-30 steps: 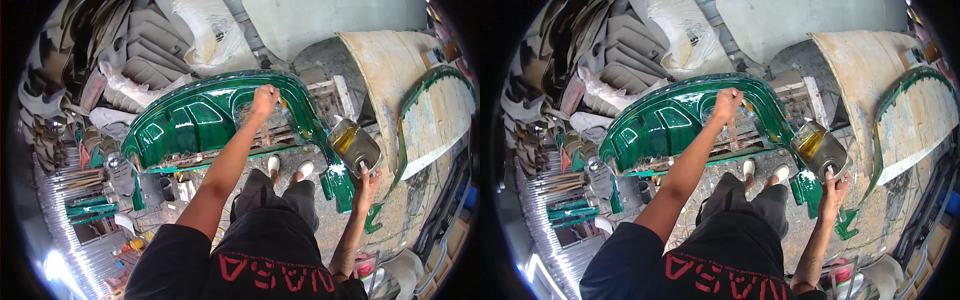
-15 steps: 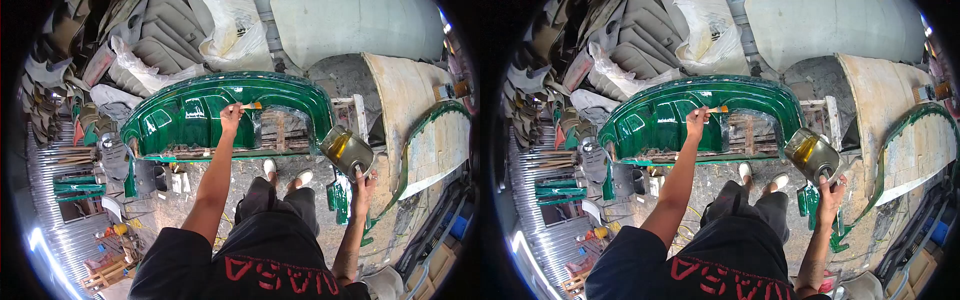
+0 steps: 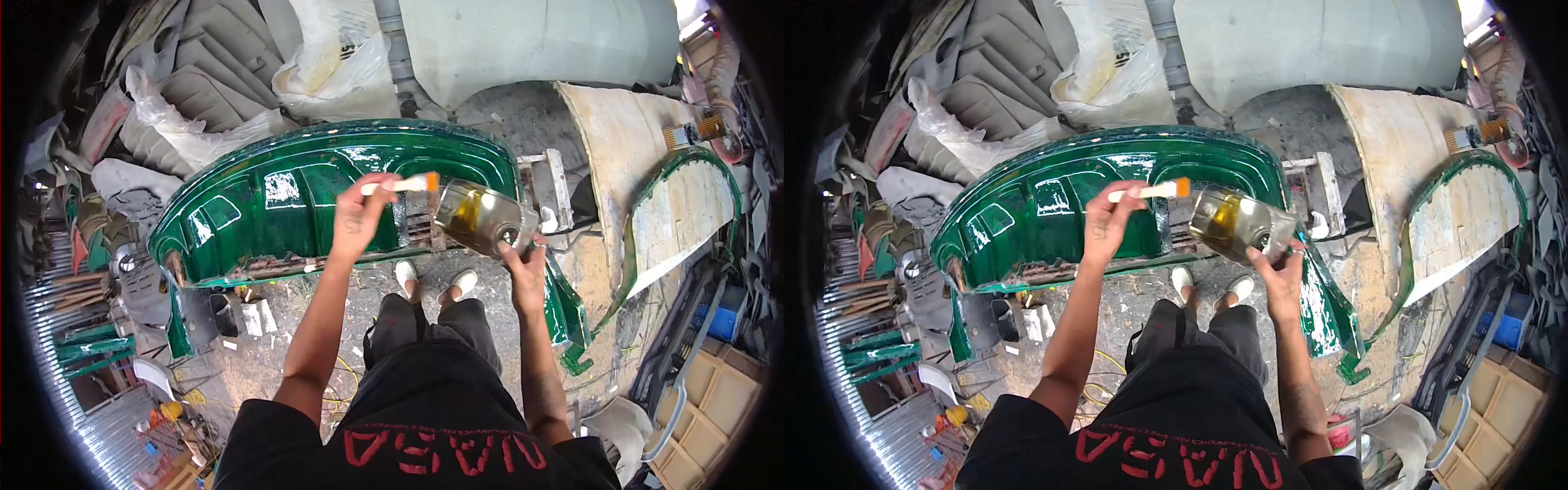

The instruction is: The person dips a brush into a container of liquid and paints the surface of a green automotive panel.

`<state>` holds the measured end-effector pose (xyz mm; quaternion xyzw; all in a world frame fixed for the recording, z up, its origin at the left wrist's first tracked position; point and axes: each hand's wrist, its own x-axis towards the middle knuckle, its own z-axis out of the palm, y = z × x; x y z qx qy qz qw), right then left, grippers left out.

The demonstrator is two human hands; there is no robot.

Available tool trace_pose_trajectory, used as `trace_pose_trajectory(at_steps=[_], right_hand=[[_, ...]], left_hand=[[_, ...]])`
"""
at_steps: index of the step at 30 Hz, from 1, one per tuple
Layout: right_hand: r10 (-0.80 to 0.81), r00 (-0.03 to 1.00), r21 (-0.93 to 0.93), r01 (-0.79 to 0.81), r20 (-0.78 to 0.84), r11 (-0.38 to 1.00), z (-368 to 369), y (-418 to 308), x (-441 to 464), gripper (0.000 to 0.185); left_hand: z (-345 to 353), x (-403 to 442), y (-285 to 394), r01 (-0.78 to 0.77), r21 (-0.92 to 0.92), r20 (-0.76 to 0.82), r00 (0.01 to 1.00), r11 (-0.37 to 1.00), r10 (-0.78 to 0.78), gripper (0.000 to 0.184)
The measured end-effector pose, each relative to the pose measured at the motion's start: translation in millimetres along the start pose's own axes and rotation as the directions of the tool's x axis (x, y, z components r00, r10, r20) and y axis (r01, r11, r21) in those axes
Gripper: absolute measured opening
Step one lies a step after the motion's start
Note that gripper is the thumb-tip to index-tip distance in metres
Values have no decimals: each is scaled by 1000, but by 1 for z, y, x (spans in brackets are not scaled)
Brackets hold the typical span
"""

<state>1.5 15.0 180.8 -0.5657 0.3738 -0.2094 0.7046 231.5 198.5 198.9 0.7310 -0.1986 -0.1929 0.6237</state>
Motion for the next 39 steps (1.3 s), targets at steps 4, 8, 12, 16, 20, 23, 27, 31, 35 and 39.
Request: trace_pose_trajectory(at_steps=[4,8,12,16,20,23,27,31,35,39], right_hand=[[4,1000,-13,-4,17,1000,33,-5,11,62],[-2,1000,-82,3,12,997,50,-6,19,65],[23,998,-83,-27,-51,996,47,4,26,67],[6,989,25,-2,-147,1000,35,6,31,61],[69,980,124,-46,-186,991,17,-3,29,61],[46,979,141,-18,-199,990,-4,-13,20,59],[48,971,96,-27,-233,995,-42,-23,3,56],[15,973,147,20,-232,989,-79,-25,-12,61],[3,963,68,15,-270,998,-109,-27,-21,51],[35,969,151,2,-245,989,-138,-27,-22,57]], left_hand=[[25,14,2,-367,224,277,912,903,302,17],[25,23,-33,-444,315,389,867,839,313,19],[9,24,-32,1,6,220,976,1000,-2,25],[5,44,-50,64,12,103,993,998,-65,31],[17,60,-115,58,37,-75,996,998,-55,34],[7,49,-115,-125,109,-377,913,986,157,24],[24,32,-116,-201,486,-359,842,851,403,19],[132,31,-133,-296,240,-332,870,924,365,23],[159,28,-88,-303,622,-158,855,722,495,31],[119,28,-90,-344,181,-275,882,922,383,27]])
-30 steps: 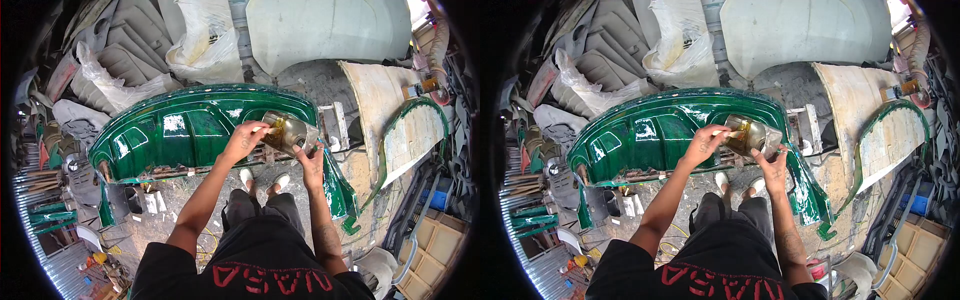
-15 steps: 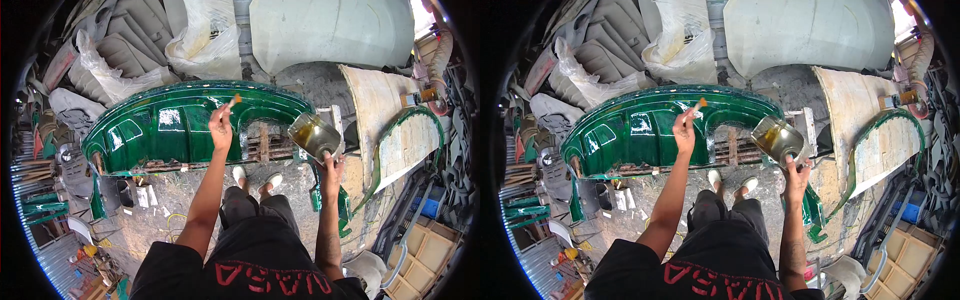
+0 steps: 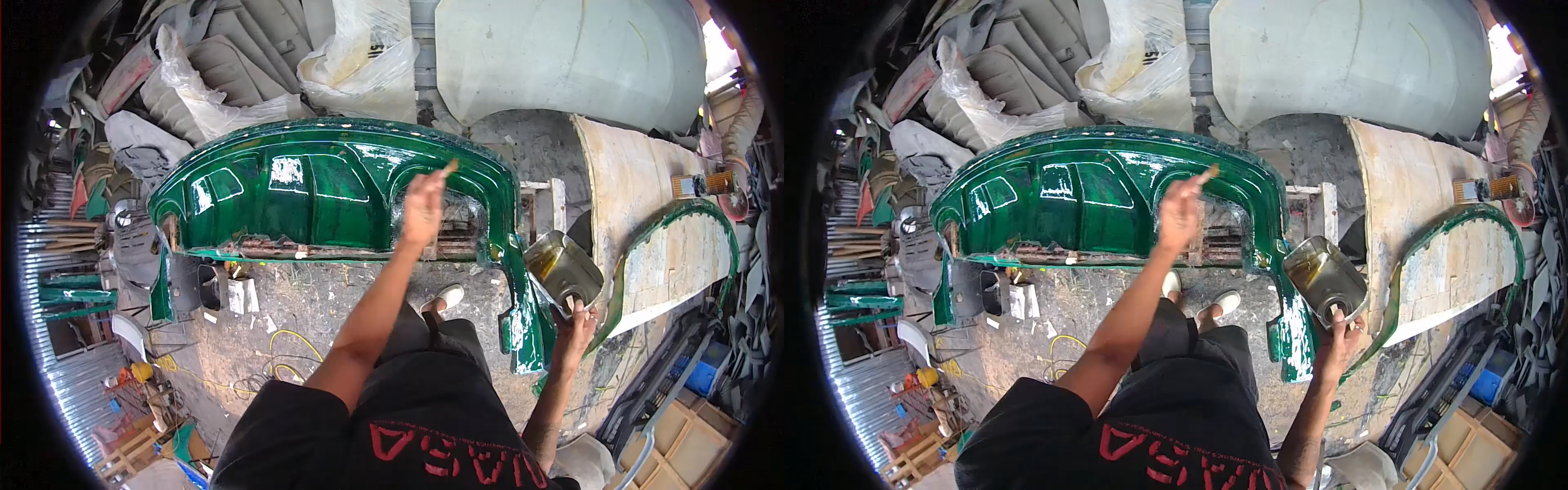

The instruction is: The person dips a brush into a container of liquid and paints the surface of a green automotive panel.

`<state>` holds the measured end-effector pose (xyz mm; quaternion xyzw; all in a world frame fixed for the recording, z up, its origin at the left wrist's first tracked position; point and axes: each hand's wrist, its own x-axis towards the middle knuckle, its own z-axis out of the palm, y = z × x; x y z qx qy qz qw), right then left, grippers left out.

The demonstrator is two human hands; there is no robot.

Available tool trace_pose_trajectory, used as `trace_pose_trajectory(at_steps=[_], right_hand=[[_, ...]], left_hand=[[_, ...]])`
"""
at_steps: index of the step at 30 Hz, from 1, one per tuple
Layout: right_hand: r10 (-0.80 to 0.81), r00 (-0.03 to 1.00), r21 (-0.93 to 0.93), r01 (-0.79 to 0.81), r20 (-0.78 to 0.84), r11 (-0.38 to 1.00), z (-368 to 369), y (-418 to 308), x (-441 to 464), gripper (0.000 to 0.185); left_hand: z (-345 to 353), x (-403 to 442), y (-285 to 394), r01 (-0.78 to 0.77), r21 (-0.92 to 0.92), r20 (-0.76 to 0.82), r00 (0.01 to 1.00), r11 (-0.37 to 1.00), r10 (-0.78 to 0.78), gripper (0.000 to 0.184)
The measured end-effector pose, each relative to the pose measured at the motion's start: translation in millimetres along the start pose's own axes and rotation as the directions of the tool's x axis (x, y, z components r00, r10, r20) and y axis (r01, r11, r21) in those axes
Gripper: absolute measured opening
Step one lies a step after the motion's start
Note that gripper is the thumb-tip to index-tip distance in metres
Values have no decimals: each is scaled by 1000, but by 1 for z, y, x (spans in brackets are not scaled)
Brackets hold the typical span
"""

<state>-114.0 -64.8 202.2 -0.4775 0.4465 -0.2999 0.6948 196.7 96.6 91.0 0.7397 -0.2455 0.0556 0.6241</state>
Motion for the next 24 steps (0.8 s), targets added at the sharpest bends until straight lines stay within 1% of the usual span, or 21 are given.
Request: trace_pose_trajectory(at_steps=[1,3,5,6,7,8,9,10,12,13,14,15,17,18,19,20,21,23,24], right_hand=[[2,1000,4,-2,7,1000,-4,-1,1,57],[-19,1000,11,18,23,1000,-12,-3,5,56],[-34,999,21,33,22,999,-20,-3,9,55],[-13,1000,10,13,27,1000,-25,-4,11,56],[7,999,-1,-7,33,1000,-28,-4,13,56],[8,999,0,-8,32,1000,-31,-5,14,56],[12,999,-10,-12,30,1000,-33,-5,15,56],[15,1000,-20,-14,26,1000,-35,-6,16,56],[9,999,-19,-8,31,1000,-35,-10,16,56],[5,999,-14,-4,41,1000,-35,-12,16,56],[7,999,-12,-7,45,1000,-37,-11,18,56],[7,999,-6,-7,43,1000,-39,-10,19,56],[12,999,2,-12,43,1000,-43,-8,19,56],[4,999,-2,-4,45,1000,-44,-6,19,57],[-6,999,-6,6,48,1000,-45,-6,21,57],[-6,999,-3,6,50,1000,-46,-6,22,57],[-7,999,-17,8,48,1000,-47,-5,22,58],[-2,999,-33,4,48,999,-49,-4,23,58],[4,999,-38,-2,46,999,-51,-3,23,59]], left_hand=[[-19,8,-3,-15,-44,-41,999,999,13,30],[-49,13,-30,-61,157,-157,984,986,86,30],[-58,14,-25,83,419,-234,972,904,19,29],[-47,11,-25,-88,608,-192,948,789,253,27],[-28,0,-27,-28,383,-171,980,923,101,22],[-9,-11,-28,75,144,-146,988,987,-54,21],[20,-21,-22,90,-38,-165,982,995,-95,22],[42,-28,-27,159,106,-56,987,981,-154,24],[62,-35,-8,211,254,45,972,944,-229,27],[61,-28,34,-6,422,130,990,906,-54,27],[60,-23,58,-226,556,245,964,800,103,28],[60,-24,55,-226,561,244,964,796,102,28],[62,-28,39,-253,295,319,935,921,155,33],[64,-29,11,-39,56,283,959,998,21,31],[66,-31,-16,164,-203,241,964,965,-113,29],[49,-19,-17,-18,-27,160,987,999,22,22],[33,-11,-16,-185,163,105,980,969,169,22],[8,-7,-16,-70,134,10,998,989,69,22],[0,-8,-10,100,184,-66,994,978,-89,24]])
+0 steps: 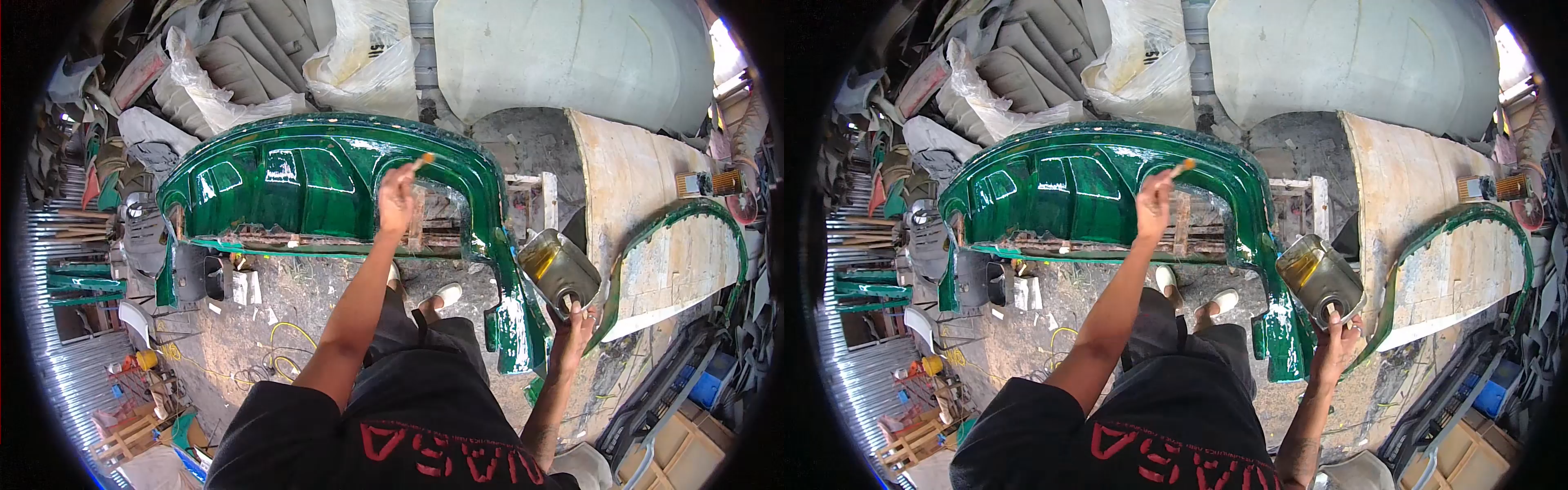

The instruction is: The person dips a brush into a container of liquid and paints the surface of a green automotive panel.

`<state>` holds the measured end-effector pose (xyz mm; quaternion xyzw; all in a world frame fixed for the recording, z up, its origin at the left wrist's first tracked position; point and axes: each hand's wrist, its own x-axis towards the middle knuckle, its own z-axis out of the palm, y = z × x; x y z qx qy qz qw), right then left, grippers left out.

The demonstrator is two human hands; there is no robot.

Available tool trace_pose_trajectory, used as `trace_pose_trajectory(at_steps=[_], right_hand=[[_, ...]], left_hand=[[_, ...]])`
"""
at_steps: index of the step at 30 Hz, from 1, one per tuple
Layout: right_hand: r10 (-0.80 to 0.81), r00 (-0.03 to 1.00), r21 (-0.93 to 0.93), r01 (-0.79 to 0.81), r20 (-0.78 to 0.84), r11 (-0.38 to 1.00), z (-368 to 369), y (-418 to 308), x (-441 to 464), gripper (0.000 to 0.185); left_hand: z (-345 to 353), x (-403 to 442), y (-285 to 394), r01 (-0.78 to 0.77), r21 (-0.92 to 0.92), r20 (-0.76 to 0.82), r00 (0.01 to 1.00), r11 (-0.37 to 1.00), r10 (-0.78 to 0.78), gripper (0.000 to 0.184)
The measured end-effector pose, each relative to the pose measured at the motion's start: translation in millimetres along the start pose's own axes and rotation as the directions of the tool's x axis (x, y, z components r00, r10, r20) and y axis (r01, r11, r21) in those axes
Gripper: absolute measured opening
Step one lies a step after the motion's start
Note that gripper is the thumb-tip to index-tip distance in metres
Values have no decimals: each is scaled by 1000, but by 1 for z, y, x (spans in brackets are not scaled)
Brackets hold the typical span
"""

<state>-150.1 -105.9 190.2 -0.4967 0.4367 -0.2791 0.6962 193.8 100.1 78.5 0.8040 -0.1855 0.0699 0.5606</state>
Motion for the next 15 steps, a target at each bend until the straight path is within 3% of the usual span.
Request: trace_pose_trajectory(at_steps=[1,3,4,5,6,7,8,9,11,12,14,15], right_hand=[[4,1000,-5,-4,-3,1000,0,0,0,59],[-9,1000,6,8,10,1000,4,-5,-1,59],[-19,999,14,19,29,1000,7,-7,-2,60],[-19,999,12,19,29,1000,9,-6,-2,60],[-13,1000,20,13,15,1000,10,-4,-1,60],[-9,1000,25,9,2,1000,10,-4,0,61],[-13,1000,16,12,9,1000,12,-4,1,61],[-21,1000,27,21,2,999,14,-4,1,61],[-23,1000,33,23,11,999,21,-5,4,61],[-12,999,33,11,36,999,23,-7,5,61],[4,998,17,-5,62,1000,21,-4,9,61],[5,998,13,-6,69,1000,21,-2,9,61]], left_hand=[[-10,2,11,-109,135,-91,988,985,122,23],[-5,-1,3,-145,453,-244,929,880,279,24],[6,-10,-3,-146,452,-244,929,880,279,24],[28,-23,-5,-56,82,-202,977,995,72,25],[43,-30,2,20,-173,-113,993,985,-40,28],[50,-35,20,-26,-61,14,1000,998,27,31],[49,-39,47,-200,262,170,973,944,159,34],[49,-41,61,-304,358,278,937,883,210,39],[56,-38,42,-231,188,269,947,955,176,38],[52,-36,23,-82,-80,259,961,993,101,34],[22,-15,6,-41,-176,210,975,983,78,31],[8,-7,-11,-100,-141,122,986,985,117,17]])
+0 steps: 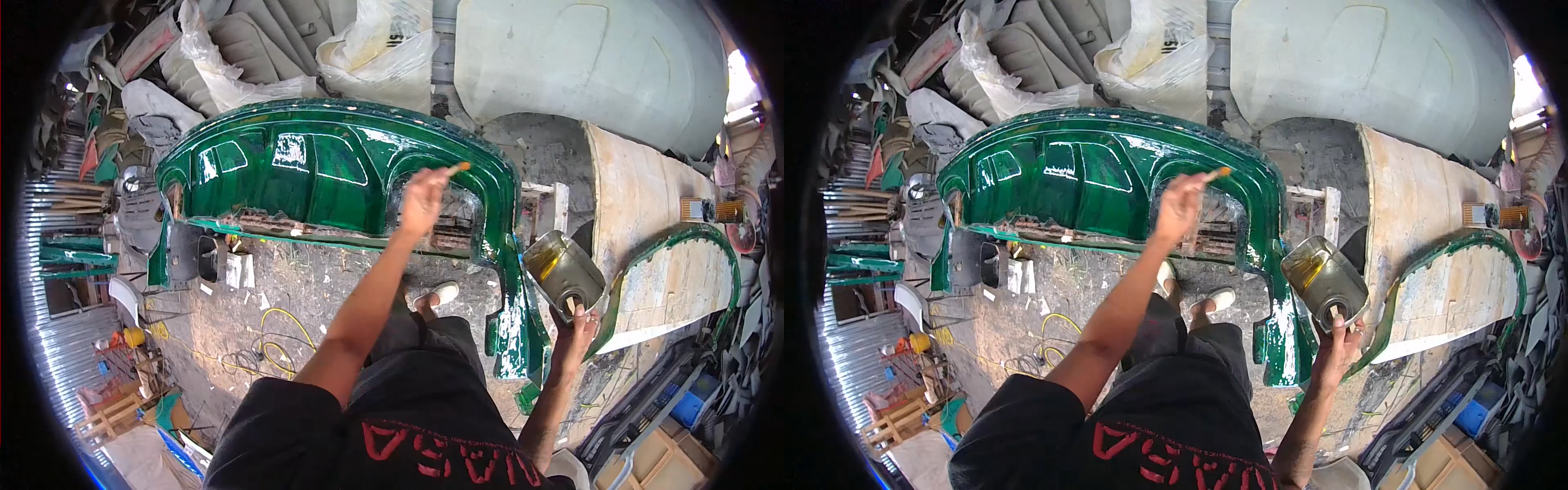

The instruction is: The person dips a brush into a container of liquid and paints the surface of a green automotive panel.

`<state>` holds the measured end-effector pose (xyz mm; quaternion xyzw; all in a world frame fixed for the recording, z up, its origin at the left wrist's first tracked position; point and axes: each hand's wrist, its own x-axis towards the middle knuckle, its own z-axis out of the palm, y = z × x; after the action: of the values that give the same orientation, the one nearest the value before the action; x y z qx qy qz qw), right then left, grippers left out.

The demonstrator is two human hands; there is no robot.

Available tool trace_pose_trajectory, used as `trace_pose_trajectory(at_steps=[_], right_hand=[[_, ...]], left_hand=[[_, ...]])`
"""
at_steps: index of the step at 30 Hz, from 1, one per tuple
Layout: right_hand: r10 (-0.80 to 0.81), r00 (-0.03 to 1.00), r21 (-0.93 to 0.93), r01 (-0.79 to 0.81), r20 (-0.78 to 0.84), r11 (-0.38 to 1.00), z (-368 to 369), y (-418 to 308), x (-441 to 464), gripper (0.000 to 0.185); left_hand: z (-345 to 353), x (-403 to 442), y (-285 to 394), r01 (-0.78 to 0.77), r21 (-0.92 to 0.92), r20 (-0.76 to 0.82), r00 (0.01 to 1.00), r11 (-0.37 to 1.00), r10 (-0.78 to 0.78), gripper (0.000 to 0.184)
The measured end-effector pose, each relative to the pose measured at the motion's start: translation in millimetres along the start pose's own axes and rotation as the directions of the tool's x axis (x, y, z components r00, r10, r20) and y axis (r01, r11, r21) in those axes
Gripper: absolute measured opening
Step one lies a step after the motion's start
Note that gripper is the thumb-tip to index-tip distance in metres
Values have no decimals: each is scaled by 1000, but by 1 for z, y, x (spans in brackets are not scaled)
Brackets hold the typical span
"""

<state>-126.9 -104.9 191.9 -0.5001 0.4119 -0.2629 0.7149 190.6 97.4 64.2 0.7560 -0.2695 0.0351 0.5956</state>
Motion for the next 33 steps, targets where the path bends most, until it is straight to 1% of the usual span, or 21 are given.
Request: trace_pose_trajectory(at_steps=[1,2,3,6,8,9,10,12,14,15,18,20,22,23,24,26,27,29,30,32,33], right_hand=[[10,1000,3,-10,2,1000,0,1,1,61],[20,1000,6,-20,1,1000,1,1,1,60],[16,1000,4,-16,-1,1000,1,2,2,60],[3,1000,10,-3,3,1000,7,1,-3,58],[12,1000,8,-12,24,1000,15,-6,-6,56],[9,1000,-26,-8,30,1000,10,-4,-4,55],[15,1000,-40,-14,13,999,9,-4,-5,54],[8,1000,-21,-8,26,1000,5,-3,-6,55],[19,1000,-23,-19,22,1000,8,-9,-9,56],[10,1000,-22,-10,9,1000,6,-9,-9,57],[0,1000,-13,0,-12,1000,2,-8,-12,59],[-16,1000,-11,16,-14,1000,-1,-7,-13,61],[-23,999,0,23,-39,1000,-1,-7,-16,60],[-18,999,5,18,-39,1000,-2,-5,-17,60],[-18,999,5,18,-41,1000,-4,-5,-17,60],[-17,999,8,17,-41,1000,-9,-1,-18,60],[-5,999,15,6,-53,1000,-13,3,-17,60],[17,999,11,-16,-46,1000,-17,5,-14,61],[20,999,14,-19,-32,1000,-20,6,-11,61],[25,999,-1,-25,-45,1000,-21,7,-8,62],[5,1000,-9,-6,-27,1000,-20,6,-8,70]], left_hand=[[-14,5,-9,0,-70,-97,995,998,-6,15],[-32,5,-25,57,139,-124,991,989,-39,14],[-42,5,-22,100,106,-231,970,989,-73,21],[-46,-2,0,253,404,-403,912,879,-77,26],[-24,-11,4,132,421,-370,928,897,37,26],[-11,-16,11,102,383,-312,950,918,24,28],[10,-19,28,107,-330,-263,944,938,-200,29],[30,-22,45,-76,99,-57,995,992,82,29],[54,-25,56,-33,36,32,999,999,32,27],[58,-21,52,-81,12,86,993,997,80,23],[52,-14,20,57,-84,28,998,995,-54,21],[25,-1,15,52,29,-34,998,998,-51,23],[5,5,17,-47,230,-172,981,972,88,24],[-3,2,21,94,369,-204,979,925,-18,24],[1,1,21,93,374,-201,979,923,-17,24],[19,-5,19,59,9,-287,956,998,-54,21],[30,-8,25,53,83,-208,977,995,-34,18],[43,-18,59,-96,530,60,995,843,76,14],[46,-20,73,-157,549,153,984,821,86,12],[52,-21,64,-144,330,202,976,933,79,24],[48,-24,47,-140,337,197,977,931,75,24]])
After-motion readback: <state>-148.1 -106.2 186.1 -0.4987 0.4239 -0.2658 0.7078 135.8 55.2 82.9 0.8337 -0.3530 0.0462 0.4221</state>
